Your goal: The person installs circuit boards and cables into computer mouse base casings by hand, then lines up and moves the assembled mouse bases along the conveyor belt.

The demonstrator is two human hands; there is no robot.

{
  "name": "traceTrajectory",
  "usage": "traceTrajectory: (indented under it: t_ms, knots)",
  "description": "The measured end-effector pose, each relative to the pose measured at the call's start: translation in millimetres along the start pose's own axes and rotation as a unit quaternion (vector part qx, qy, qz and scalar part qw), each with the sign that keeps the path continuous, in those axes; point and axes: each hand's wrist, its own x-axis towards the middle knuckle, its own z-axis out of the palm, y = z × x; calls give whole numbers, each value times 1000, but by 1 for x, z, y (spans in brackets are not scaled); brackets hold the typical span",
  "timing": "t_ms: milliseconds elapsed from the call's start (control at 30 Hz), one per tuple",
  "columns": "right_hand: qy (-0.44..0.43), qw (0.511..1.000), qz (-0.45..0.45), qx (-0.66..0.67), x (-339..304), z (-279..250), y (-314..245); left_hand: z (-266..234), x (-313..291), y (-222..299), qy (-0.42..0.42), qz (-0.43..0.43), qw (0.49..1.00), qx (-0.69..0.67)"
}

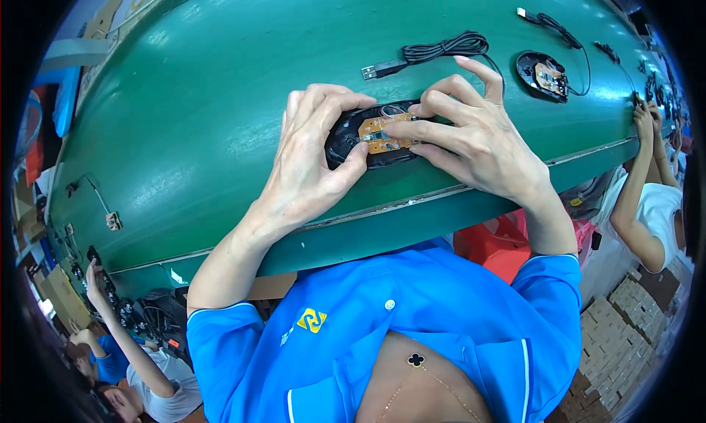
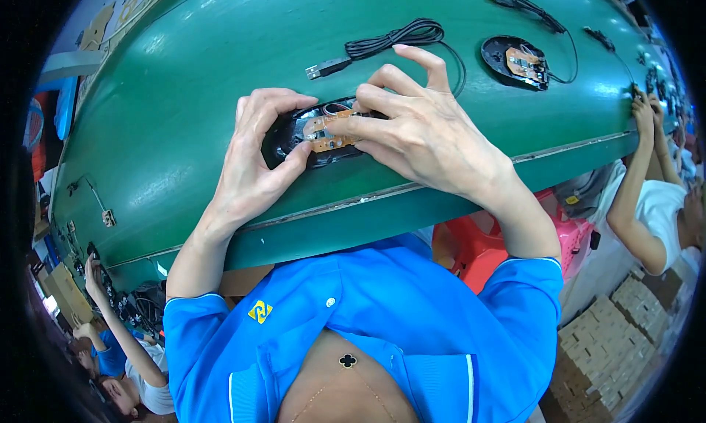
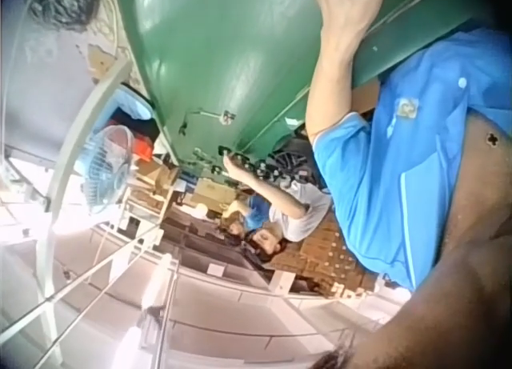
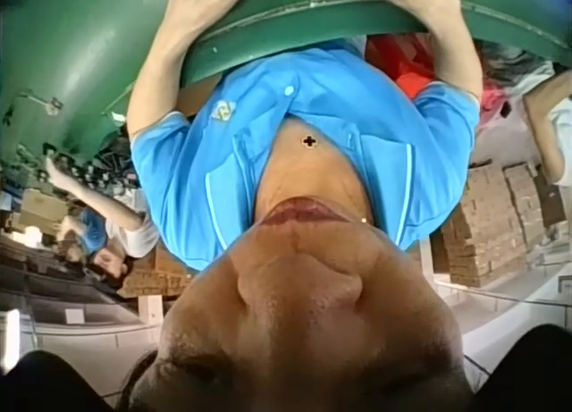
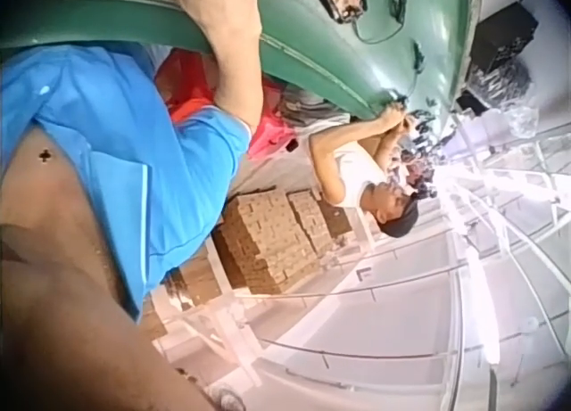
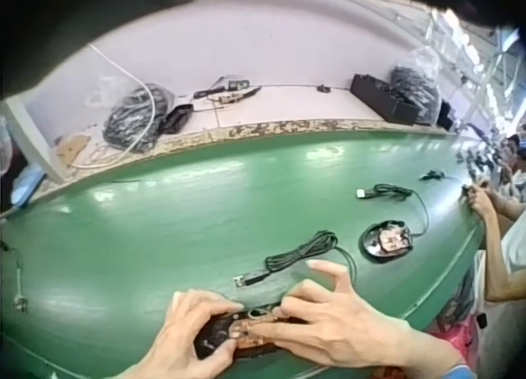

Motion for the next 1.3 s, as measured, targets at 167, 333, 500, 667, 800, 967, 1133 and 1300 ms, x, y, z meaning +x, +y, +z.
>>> traceTrajectory:
  t_ms: [167, 333, 500, 667, 800, 967, 1133, 1300]
  knots:
    - [15, 1000, -8, 17, -1, 1, 3, 2, 1, 0, 0, 3, 1000, -4]
    - [3, 1000, -7, -6, 1, -4, -2, 10, 4, 6, 15, -10, 1000, 12]
    - [6, 999, 26, -22, -3, -5, -9, 18, 4, 6, 38, -6, 999, 31]
    - [10, 998, 45, -50, -3, -8, -12, 17, 5, 7, 34, 7, 999, 36]
    - [-20, 999, -13, 24, 0, -14, 5, 15, 4, 7, 17, 4, 999, 30]
    - [16, 996, 70, -57, -5, -5, -19, 15, 3, 7, 16, 16, 999, 26]
    - [-23, 999, 20, -27, -1, -15, -3, 17, 5, 7, 16, 14, 999, 30]
    - [0, 997, 39, -62, -6, -15, -8, 17, 8, 9, 7, 6, 1000, 25]
